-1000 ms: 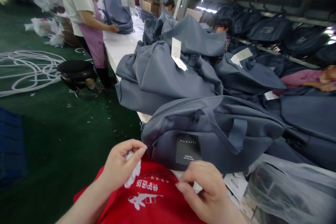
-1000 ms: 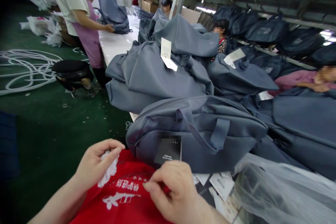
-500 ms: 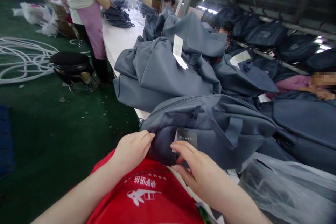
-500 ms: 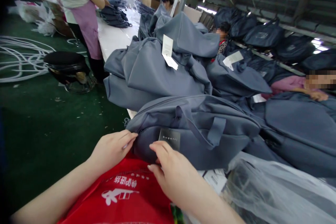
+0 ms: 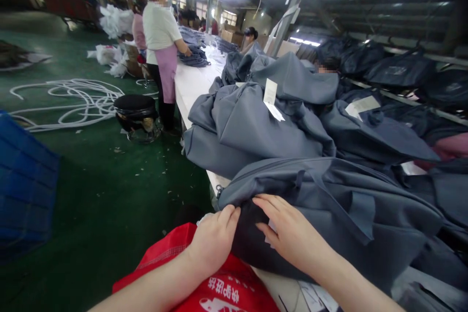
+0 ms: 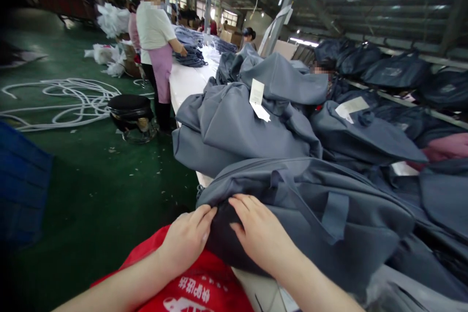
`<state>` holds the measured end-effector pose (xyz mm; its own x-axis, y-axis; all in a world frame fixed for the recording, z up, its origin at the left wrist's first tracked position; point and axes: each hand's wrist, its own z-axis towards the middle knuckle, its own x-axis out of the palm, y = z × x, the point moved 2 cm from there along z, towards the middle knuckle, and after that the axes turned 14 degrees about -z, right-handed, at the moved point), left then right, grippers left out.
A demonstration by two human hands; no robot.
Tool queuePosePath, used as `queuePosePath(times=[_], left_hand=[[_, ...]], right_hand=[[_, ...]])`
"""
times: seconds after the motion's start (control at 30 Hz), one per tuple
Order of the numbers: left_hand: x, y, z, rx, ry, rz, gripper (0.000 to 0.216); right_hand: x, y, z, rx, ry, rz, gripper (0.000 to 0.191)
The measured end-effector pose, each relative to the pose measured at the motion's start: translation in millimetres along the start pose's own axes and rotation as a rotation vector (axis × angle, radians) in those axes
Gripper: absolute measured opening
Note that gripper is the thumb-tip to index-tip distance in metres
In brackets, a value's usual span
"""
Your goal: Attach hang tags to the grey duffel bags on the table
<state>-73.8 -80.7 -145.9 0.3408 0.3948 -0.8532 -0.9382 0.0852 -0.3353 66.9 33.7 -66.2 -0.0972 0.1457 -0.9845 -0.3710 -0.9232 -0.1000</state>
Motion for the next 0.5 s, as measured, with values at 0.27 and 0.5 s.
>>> queuePosePath(times=[0.27, 0.5], left_hand=[[2, 2, 8, -0.005, -0.095, -0.091, 0.032], [-4, 3, 11, 0.115, 0.018, -0.004, 0.032]], right_hand=[[13, -4, 17, 0.054, 0.018, 0.081, 0.034], [19, -10, 18, 0.048, 0.037, 0.066, 0.011]])
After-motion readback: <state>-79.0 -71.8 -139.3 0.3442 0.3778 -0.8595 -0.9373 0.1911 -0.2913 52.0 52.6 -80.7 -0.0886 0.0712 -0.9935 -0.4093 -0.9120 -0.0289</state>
